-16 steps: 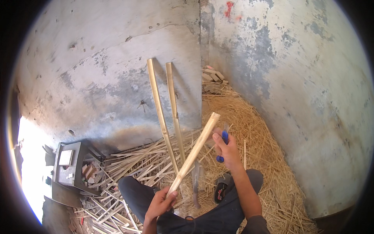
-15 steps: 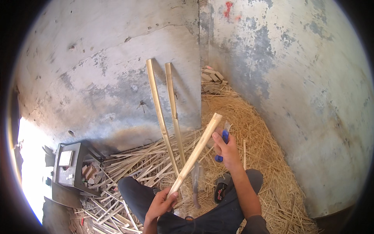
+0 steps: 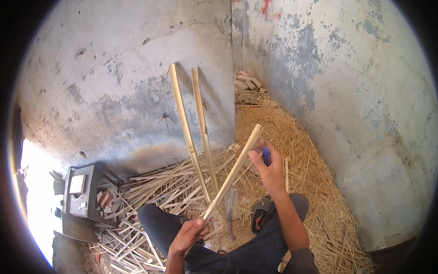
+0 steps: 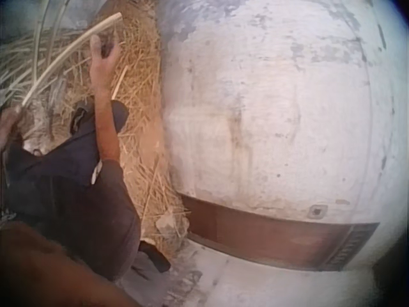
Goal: The person sits on a straw-covered floor and uses a blue utility knife to shave thin strips from a long wooden stick. They hold the stick with their left hand and scrape the blade along its length with their right hand, creating a pile of wood shavings.
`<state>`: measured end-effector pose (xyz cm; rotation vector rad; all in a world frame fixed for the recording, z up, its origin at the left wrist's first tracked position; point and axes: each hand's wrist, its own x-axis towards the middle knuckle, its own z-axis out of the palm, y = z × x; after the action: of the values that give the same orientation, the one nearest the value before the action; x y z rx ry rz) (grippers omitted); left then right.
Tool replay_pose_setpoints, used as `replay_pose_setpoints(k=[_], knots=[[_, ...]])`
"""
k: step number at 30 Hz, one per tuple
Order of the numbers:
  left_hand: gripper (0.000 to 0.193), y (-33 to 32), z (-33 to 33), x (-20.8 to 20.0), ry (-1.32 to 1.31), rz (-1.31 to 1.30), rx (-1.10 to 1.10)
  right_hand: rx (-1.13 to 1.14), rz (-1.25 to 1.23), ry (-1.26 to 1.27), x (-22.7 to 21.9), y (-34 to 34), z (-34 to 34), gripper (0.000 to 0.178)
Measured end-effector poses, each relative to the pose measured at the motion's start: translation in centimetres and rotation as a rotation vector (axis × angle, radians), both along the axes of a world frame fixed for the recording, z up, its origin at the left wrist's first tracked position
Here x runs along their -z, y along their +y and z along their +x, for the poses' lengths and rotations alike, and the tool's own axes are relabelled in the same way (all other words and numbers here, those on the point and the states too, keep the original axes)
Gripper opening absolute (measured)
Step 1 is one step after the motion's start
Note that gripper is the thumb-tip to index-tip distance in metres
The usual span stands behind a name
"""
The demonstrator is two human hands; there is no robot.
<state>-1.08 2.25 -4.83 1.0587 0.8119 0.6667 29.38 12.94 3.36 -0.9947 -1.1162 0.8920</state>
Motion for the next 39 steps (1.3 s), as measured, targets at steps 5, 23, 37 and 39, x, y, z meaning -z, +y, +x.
replay_pose_setpoints(k=[5,23,37,39], knots=[[0.049,0.4,0.9,-3.0,0.147,0.211,-0.157,0.033,0.110,-0.302,1.0,-2.8,-0.4,0.027],[0.040,0.7,4.0,-6.6,0.311,0.570,-0.416,0.013,0.496,-0.864,0.7,-6.0,-4.8,0.035],[0.036,0.5,4.6,-6.5,0.424,0.625,-0.490,0.053,0.463,-0.921,0.6,-5.4,-5.0,0.030],[0.036,0.3,4.6,-6.3,0.430,0.637,-0.504,0.052,0.473,-0.925,0.8,-5.3,-4.9,0.030]])
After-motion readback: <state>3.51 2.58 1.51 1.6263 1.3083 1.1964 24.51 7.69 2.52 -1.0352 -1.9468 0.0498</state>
